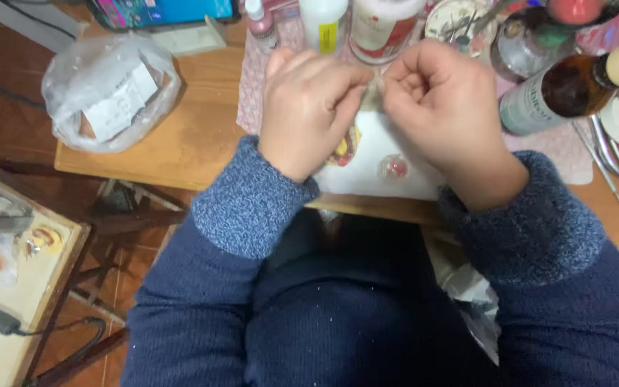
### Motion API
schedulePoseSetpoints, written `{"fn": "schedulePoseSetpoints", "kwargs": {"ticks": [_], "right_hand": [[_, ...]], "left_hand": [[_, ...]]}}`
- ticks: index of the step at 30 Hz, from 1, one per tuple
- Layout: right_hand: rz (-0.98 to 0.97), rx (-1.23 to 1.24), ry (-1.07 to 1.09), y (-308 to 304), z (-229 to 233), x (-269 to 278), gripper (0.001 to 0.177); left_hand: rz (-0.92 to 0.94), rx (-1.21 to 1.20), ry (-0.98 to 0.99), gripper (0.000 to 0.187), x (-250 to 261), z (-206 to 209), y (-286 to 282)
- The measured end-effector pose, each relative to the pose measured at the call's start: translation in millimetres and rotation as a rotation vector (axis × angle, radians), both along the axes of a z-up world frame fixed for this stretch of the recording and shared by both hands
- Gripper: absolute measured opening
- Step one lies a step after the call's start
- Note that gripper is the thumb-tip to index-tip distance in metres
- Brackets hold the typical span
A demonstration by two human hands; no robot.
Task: Repairing or adjusting a partial denture on a dental cast using a spatula and various dental materials.
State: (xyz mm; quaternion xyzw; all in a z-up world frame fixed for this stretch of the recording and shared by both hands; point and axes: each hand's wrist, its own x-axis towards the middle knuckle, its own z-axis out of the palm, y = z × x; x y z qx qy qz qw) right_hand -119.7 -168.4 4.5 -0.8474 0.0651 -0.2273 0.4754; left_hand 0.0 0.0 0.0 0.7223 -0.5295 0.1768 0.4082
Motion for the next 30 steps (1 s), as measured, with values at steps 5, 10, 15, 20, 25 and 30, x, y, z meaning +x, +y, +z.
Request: {"fn": "schedulePoseSetpoints", "kwargs": {"ticks": [5,10,15,20,25,30], "right_hand": [[-0.019,-0.481,0.017,4,26,-5,0.011],[0.167,-0.739,-0.003,-9,0,-6,0.007],[0.212,-0.772,0.073,-1,-5,1,0.015],[0.256,-0.736,0.087,-2,-5,6,0.018],[0.250,-0.761,0.114,3,-2,9,0.011],[0.221,-0.793,0.110,-1,-7,9,0.012]], "left_hand": [[0.007,0.114,0.032,0.012,-12,7,9],[-0.044,0.224,0.051,0.075,-39,18,31],[0.016,0.333,0.268,0.084,-45,-9,36],[0.088,0.259,0.223,0.081,-42,-12,38],[0.134,0.267,0.224,0.079,-40,-15,40],[0.109,0.293,0.189,0.083,-43,-2,51]]}}
